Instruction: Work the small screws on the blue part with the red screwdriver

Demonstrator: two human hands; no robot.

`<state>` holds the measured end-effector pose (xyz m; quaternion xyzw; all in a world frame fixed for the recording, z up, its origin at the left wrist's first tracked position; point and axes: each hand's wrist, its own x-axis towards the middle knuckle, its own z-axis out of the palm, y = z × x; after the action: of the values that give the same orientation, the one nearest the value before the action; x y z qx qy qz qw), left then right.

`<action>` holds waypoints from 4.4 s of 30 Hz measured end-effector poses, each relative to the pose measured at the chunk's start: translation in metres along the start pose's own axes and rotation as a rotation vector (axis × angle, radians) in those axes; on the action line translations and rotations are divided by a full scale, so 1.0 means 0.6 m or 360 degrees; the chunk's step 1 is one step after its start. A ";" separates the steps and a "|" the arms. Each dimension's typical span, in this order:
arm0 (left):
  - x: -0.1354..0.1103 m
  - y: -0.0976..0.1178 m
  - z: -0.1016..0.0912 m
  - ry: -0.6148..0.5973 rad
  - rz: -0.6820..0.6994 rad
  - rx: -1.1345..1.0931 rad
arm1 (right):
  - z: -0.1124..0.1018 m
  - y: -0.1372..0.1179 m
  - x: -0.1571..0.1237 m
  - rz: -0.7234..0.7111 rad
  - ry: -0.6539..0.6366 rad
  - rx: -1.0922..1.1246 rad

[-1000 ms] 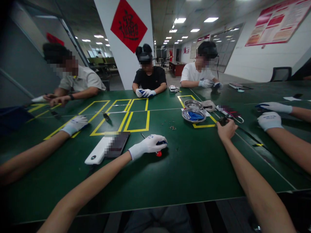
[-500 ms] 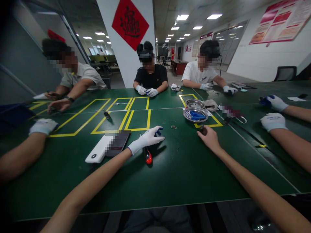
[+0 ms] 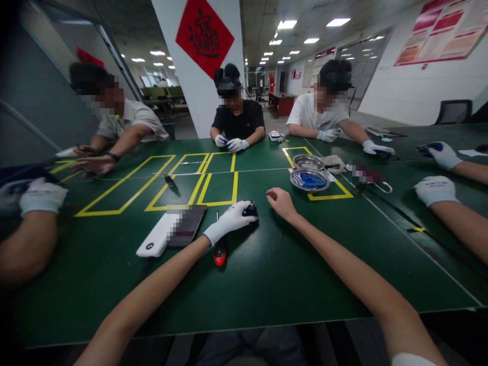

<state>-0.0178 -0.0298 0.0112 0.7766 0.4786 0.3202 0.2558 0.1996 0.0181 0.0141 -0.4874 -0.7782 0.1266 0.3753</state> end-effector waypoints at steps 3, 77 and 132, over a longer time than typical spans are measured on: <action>0.011 -0.013 -0.003 0.0102 0.0003 -0.0100 | 0.032 -0.003 0.046 -0.0055 -0.0135 -0.0284; 0.046 -0.072 0.004 0.0216 -0.0137 -0.1145 | 0.073 -0.043 -0.004 -0.0472 -0.0127 0.0136; 0.042 -0.068 0.000 0.0472 -0.0294 -0.1439 | 0.091 0.026 0.156 0.0029 -0.0461 -0.0480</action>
<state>-0.0329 0.0101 -0.0110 0.4879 0.3896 0.5793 0.5240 0.1487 0.1150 0.0106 -0.5218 -0.8297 0.0807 0.1811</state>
